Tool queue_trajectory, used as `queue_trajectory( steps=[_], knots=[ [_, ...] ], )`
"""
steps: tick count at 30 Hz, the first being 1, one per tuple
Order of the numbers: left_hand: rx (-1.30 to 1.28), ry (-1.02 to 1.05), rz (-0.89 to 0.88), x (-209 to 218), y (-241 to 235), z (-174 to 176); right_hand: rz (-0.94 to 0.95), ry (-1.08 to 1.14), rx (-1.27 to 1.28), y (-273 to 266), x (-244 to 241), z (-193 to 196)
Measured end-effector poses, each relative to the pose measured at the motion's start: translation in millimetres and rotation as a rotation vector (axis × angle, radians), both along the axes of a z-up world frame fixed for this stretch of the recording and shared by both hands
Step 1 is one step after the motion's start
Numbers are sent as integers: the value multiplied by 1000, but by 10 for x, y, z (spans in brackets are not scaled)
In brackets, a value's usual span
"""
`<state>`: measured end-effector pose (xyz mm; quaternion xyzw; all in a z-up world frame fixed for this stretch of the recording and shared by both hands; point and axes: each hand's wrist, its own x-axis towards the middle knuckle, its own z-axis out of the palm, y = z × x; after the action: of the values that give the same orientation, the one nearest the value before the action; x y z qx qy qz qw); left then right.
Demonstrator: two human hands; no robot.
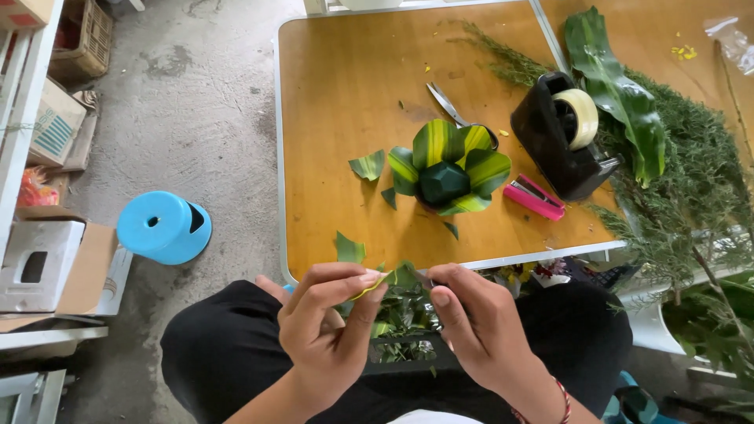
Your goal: Attaching folded leaves to a floral foam base to create a decorative arrangement base.
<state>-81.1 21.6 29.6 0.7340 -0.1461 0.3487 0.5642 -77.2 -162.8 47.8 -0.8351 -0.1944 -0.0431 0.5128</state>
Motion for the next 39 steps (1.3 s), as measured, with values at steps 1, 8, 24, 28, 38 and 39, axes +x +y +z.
queue_trajectory(
  steps=[1,8,24,28,38,39],
  knots=[
    [1,3,4,-30,31,-7,4,3,1,-13,-38,-103],
    [-118,77,42,42,168,35,45,374,339,21,-62,-534],
    [-11,-37,-135,250,10,134,-69,257,-28,73,-7,165],
    [44,-98,-158,262,4,65,-58,191,-64,74,15,204],
    [183,-237,-144,282,21,19,-21,149,-74,42,29,256],
    [187,-250,-148,285,21,23,-19,140,-88,40,32,259]
  ],
)
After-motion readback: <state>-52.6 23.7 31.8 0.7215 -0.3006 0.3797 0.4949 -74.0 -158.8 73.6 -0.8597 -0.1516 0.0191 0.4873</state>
